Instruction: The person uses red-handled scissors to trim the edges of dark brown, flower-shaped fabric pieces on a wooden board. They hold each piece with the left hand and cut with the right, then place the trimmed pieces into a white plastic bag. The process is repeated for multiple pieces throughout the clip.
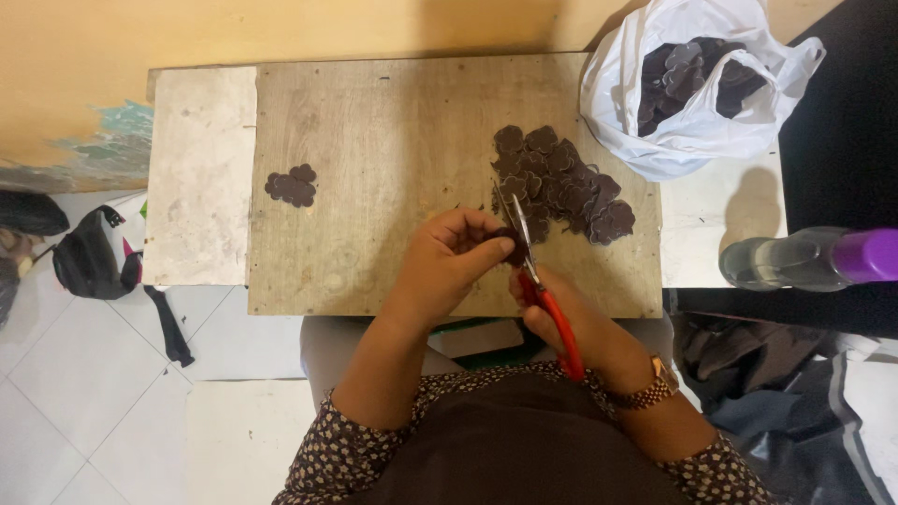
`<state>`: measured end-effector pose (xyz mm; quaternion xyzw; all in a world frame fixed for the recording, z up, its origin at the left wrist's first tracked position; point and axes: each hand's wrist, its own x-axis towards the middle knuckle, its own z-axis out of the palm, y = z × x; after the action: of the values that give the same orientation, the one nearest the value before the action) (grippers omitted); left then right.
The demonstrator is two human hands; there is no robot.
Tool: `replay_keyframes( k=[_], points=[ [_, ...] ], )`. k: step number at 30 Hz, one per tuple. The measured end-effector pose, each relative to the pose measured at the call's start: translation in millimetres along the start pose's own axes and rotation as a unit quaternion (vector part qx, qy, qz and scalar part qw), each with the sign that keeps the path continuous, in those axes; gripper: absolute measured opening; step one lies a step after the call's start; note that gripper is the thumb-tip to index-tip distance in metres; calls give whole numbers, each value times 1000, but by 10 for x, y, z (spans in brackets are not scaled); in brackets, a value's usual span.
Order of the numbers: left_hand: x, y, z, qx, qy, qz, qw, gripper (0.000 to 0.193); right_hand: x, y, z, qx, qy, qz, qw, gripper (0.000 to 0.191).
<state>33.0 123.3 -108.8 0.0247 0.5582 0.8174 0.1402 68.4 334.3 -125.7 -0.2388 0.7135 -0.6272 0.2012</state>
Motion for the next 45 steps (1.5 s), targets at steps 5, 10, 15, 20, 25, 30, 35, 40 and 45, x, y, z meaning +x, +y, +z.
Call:
replay_keyframes(
  k=[5, 10, 15, 20, 25, 30, 35, 40, 45],
  points=[
    [-43, 14, 75, -47, -8, 28, 998, 10, -10, -56, 31, 118, -38, 32, 992, 78],
    [-47, 1, 79, -29, 12, 16, 999, 8, -24, -92, 2, 89, -30, 32, 995, 77],
    [-31, -18, 56, -21, 15, 15, 1000, 8, -21, -107, 1, 60, -14, 29, 998, 74],
    [-17, -25, 64, -43, 27, 8, 999, 10, 16, -93, 57, 14, 34, 5, 999, 66],
    [-16, -34, 74, -35, 42, 11, 998, 11, 36, -67, 102, 36, 46, 33, 998, 60],
    [8, -42, 82, -63, 40, 18, 997, 12, 30, -63, 106, 33, 52, 28, 998, 59],
    [5, -31, 88, -66, 42, -9, 997, 14, 39, -46, 90, 23, 54, 55, 997, 57],
    [23, -25, 78, -56, 57, -29, 996, 14, 10, 6, 81, 4, 53, 41, 998, 55],
    [28, 28, 47, 9, 70, -65, 995, 15, -1, 44, 74, 53, 45, 87, 994, 55]
  ],
)
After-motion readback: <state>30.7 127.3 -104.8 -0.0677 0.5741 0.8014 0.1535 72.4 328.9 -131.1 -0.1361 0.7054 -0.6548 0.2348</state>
